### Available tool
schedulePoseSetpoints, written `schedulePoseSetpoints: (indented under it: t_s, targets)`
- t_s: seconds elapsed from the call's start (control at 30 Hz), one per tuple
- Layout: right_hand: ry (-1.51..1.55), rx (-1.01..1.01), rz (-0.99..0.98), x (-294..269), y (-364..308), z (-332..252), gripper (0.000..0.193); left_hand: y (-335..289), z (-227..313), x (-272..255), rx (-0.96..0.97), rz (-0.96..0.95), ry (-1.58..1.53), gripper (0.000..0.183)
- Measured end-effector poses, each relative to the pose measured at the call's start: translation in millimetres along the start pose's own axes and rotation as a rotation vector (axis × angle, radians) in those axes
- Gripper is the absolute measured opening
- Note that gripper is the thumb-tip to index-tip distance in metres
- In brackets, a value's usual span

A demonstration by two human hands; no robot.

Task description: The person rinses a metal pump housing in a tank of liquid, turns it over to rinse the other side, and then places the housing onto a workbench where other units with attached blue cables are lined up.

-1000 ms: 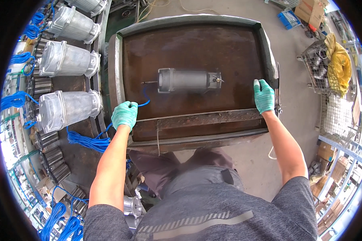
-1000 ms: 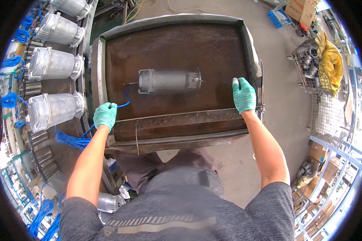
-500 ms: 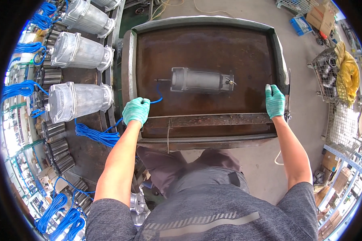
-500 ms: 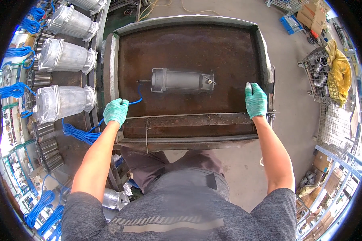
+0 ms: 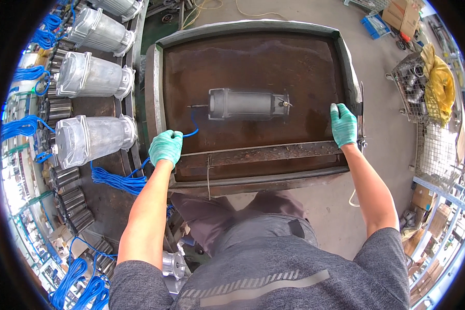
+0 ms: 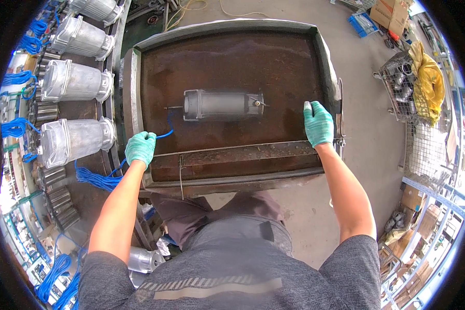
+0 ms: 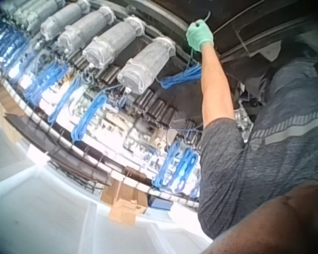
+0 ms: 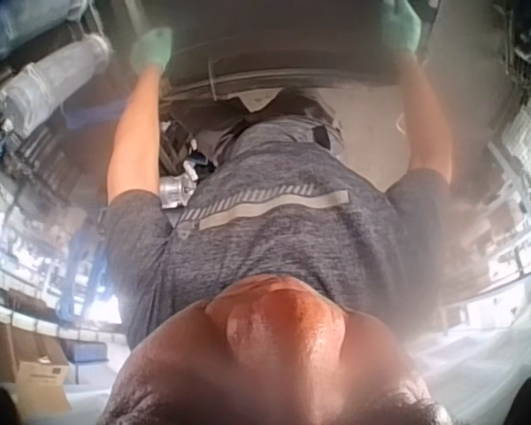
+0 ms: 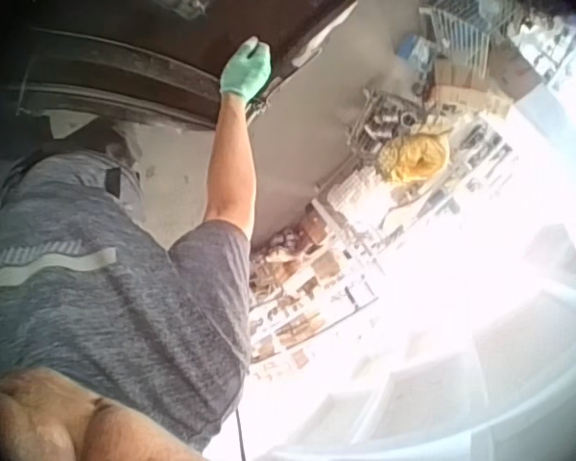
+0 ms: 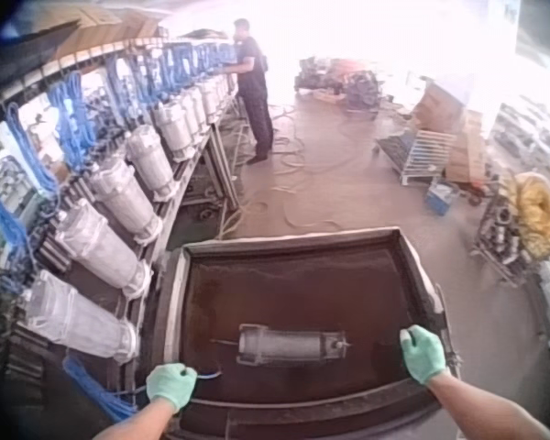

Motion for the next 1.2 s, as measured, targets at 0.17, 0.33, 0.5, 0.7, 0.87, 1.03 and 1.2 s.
schedulePoseSetpoints:
  t_s: [0.17,0.33,0.5,0.7,0.87,1.03,1.2]
  targets:
    - [-0.015,-0.020,0.010,0.5,1.4,0.8,0.033,1.5,-2.6,2.5,0.010,0.018,-0.002,0.038]
    - [-0.013,-0.015,0.013,0.6,0.0,1.4,0.033,-0.8,0.1,0.9,0.022,0.027,-0.005,0.038]
    - [0.000,-0.021,0.018,1.8,1.0,2.2,0.033,-0.1,-0.7,-0.2,0.009,0.014,0.000,0.038]
    - [0.007,-0.039,0.023,1.6,0.6,2.0,0.034,-0.6,-1.8,0.8,0.021,0.034,0.000,0.038]
    - [-0.001,-0.026,0.020,2.5,2.0,4.7,0.035,-0.7,1.0,-0.8,0.004,0.013,-0.002,0.037]
    - [0.010,-0.023,0.021,1.1,0.9,1.9,0.035,0.8,-2.0,2.1,0.011,0.015,0.007,0.038]
    - [-0.011,-0.012,0.016,1.8,1.6,3.9,0.035,0.6,-0.4,0.7,0.014,0.015,0.012,0.038]
Point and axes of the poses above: each hand's wrist, its own y-axis towards the middle knuckle, its own x-axis out of the palm, z = x × y, the point moved 6 cm from there along y, towards the middle knuckle, and after that the axes turned 5 degrees about x, right-handed, at the moved point
